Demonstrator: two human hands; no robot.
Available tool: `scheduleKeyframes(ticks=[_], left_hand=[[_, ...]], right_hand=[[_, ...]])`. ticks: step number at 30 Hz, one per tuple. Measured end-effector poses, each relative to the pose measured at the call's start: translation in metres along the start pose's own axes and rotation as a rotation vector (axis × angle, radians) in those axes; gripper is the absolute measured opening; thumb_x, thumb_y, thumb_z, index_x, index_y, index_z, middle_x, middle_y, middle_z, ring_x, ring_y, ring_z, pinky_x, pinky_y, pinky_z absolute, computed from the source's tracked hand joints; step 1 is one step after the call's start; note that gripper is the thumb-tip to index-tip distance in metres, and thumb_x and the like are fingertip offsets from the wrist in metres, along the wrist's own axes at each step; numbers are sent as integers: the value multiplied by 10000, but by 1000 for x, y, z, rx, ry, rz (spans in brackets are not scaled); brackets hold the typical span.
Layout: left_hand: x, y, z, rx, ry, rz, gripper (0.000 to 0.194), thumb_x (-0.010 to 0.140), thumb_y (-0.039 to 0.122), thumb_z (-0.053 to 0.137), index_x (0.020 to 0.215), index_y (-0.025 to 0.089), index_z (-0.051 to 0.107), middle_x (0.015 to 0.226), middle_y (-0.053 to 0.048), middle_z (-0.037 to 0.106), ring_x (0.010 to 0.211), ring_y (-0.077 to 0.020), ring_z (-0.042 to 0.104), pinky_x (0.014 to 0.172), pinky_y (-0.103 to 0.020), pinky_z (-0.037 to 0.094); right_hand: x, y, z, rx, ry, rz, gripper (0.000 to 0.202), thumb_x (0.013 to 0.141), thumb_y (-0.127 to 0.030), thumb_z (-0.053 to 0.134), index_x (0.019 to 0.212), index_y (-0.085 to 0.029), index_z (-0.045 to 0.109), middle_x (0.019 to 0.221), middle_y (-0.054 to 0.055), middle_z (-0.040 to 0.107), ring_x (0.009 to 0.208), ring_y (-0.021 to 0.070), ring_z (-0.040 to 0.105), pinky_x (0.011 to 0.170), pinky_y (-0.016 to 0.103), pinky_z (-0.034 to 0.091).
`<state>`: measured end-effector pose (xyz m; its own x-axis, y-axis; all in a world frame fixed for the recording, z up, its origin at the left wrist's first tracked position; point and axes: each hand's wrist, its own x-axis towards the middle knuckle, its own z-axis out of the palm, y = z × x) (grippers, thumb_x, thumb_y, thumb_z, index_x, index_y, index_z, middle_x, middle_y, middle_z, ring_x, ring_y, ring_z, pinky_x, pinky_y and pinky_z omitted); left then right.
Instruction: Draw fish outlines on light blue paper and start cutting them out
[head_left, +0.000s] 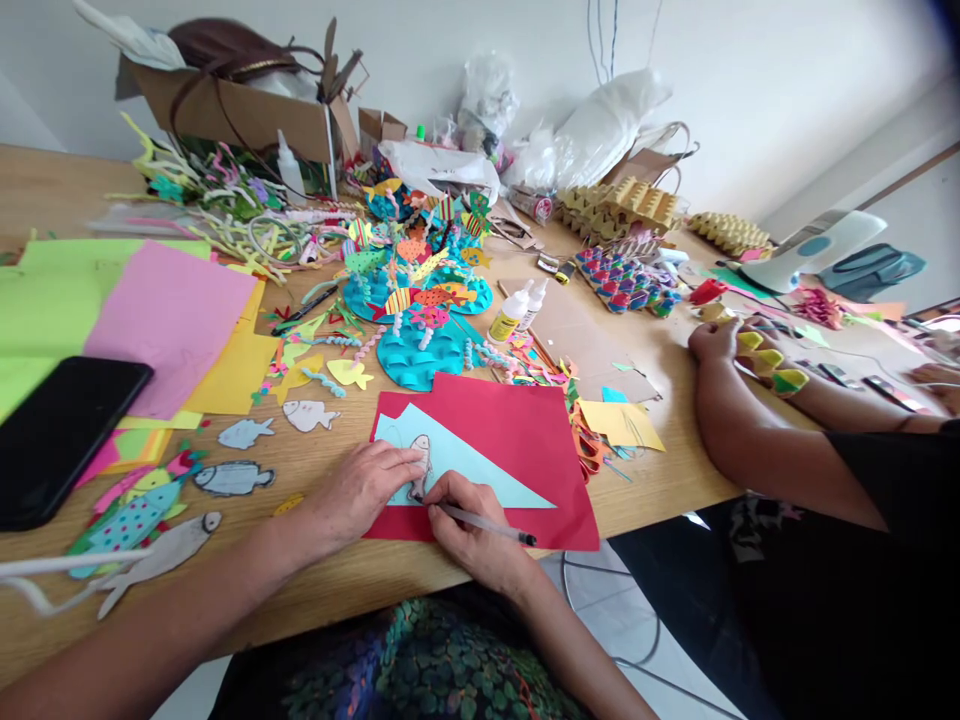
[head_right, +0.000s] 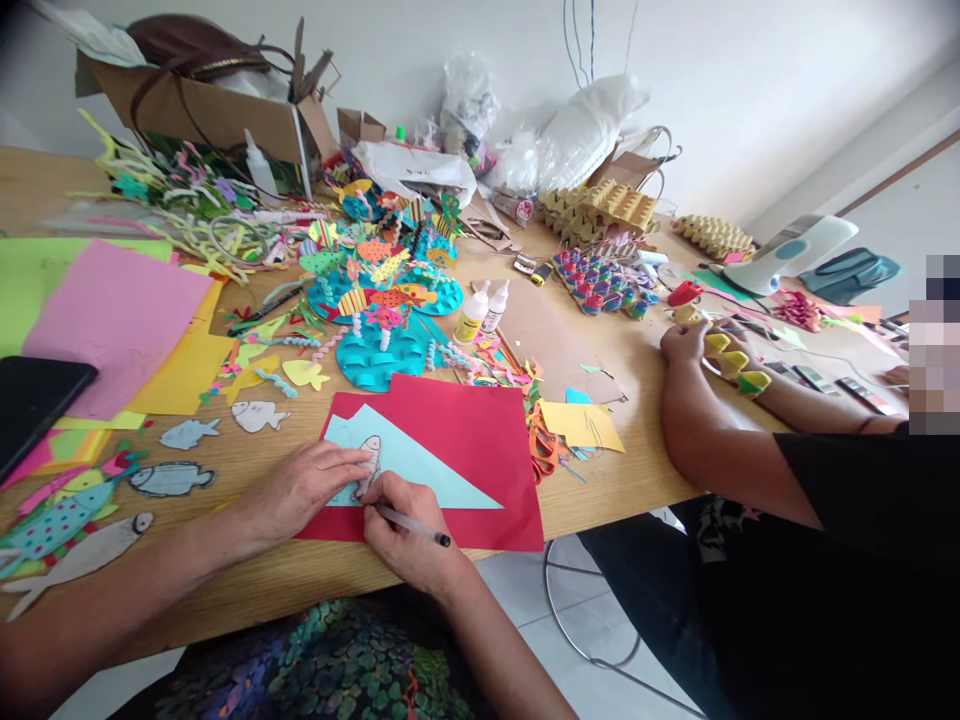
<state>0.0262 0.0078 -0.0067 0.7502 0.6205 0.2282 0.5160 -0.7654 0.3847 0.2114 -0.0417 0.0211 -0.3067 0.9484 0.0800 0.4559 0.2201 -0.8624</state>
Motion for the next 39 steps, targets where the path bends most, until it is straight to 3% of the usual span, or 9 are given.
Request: scheduleKeyframes(ticks=[12, 29, 39], left_hand=[[5, 14, -1, 113, 35, -62, 179, 838, 151, 603, 1014, 180, 602, 1114, -38, 635, 894, -218, 547, 756, -357, 451], [3, 13, 2, 120, 40, -37, 193, 924, 172, 436, 1035, 186, 593, 1131, -62, 614, 936, -205, 536, 800, -353, 439], [4, 14, -2, 113, 22, -49, 173, 880, 143, 520, 1034, 183, 588, 1145, -44, 616, 933, -204, 539, 795, -345, 438]], right_hand=[[-2, 0, -2, -38, 8, 21, 89, 720, -151, 420, 698, -194, 495, 542, -45, 468, 477, 101, 412, 485, 194, 340], [-1, 1, 3, -98, 27, 10, 109, 730, -142, 420, 703, -201, 508, 572, -32, 531, 503, 105, 459, 511, 192, 378], [-3, 1, 4, -116, 76, -15, 108, 711, -134, 412, 706, -201, 497, 546, -41, 508, 471, 94, 410, 480, 183, 345]])
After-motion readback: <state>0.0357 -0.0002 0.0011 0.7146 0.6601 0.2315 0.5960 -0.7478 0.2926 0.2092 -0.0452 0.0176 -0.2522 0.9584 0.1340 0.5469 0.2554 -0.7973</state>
